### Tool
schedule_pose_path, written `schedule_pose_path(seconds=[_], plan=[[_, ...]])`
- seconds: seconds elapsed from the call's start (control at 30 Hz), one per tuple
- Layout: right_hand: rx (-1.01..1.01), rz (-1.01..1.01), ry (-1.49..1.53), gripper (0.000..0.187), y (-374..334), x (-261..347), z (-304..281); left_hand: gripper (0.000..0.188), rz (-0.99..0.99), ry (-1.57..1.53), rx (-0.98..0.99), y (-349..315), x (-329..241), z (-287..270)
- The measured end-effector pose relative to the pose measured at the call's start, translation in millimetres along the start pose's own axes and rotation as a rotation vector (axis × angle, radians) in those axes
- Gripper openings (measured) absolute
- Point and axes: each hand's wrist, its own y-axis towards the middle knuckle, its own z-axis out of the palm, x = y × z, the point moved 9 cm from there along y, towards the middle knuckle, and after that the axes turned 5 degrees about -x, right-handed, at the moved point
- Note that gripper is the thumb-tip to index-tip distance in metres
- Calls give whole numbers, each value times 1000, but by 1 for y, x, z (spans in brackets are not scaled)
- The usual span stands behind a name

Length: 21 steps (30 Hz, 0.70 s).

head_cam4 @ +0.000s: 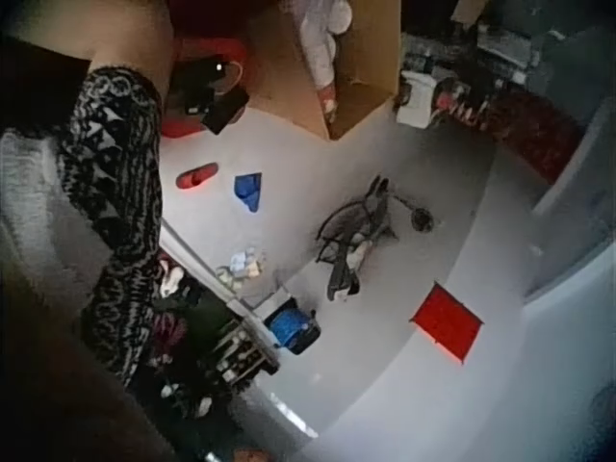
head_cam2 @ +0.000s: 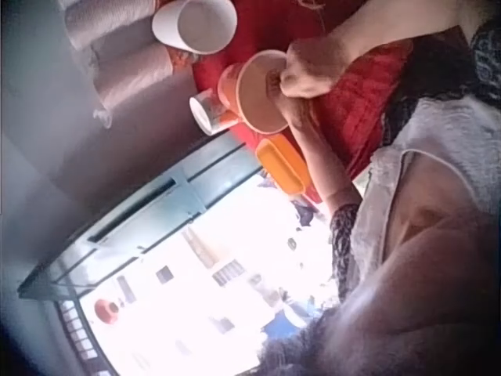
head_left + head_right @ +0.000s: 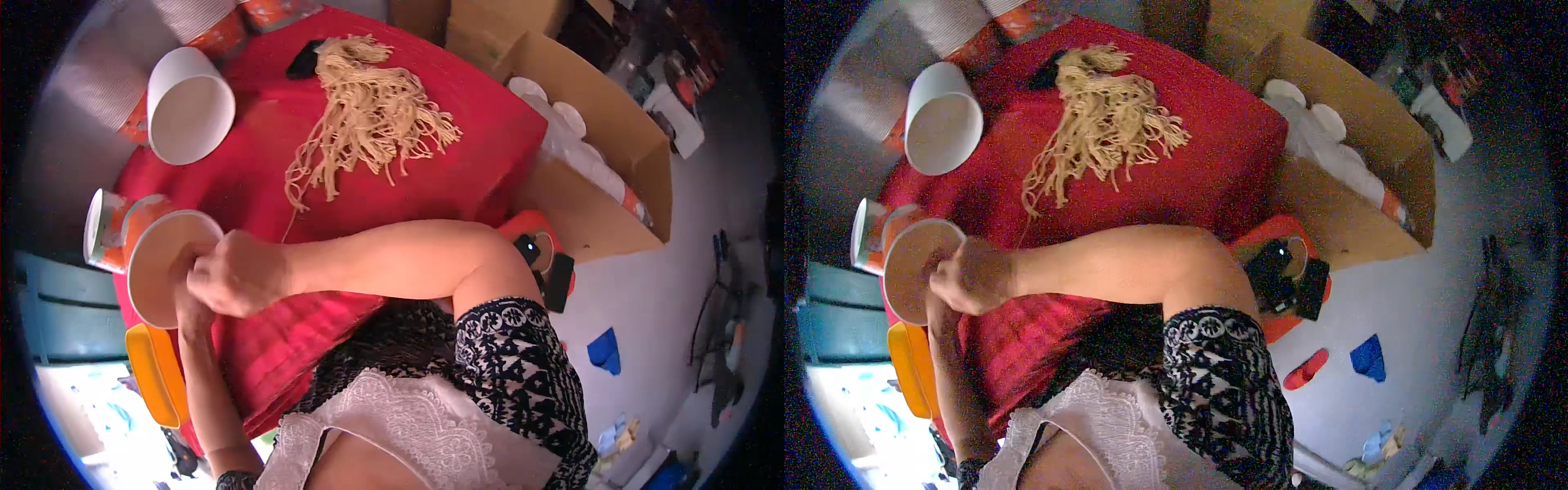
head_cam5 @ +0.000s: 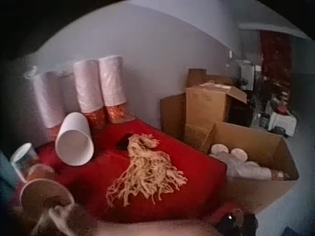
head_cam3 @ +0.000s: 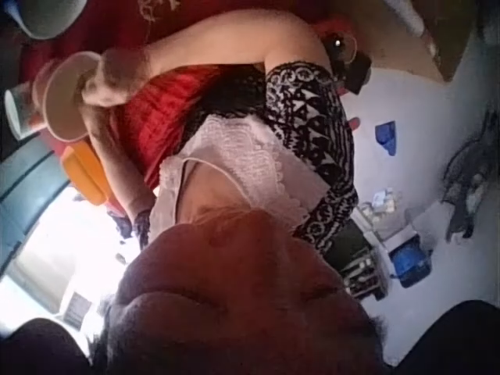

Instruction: Thread elastic strings through pre-punched holes in paper buckets to create handles.

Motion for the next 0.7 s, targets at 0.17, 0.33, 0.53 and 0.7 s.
schedule_pose_path(seconds=[0.17,0.33,0.53,0.7], plan=[[-45,345,-94,12,-7,-52,-5,19,-414,-511,-38,-3,38,8],[187,474,-247,18,-12,-68,-6,6,-380,-467,3,-2,20,8],[249,457,-241,18,-13,-66,5,9,-290,-459,-19,-4,22,5],[223,422,-163,16,-17,-70,10,13,-87,-220,-125,-2,11,1]])
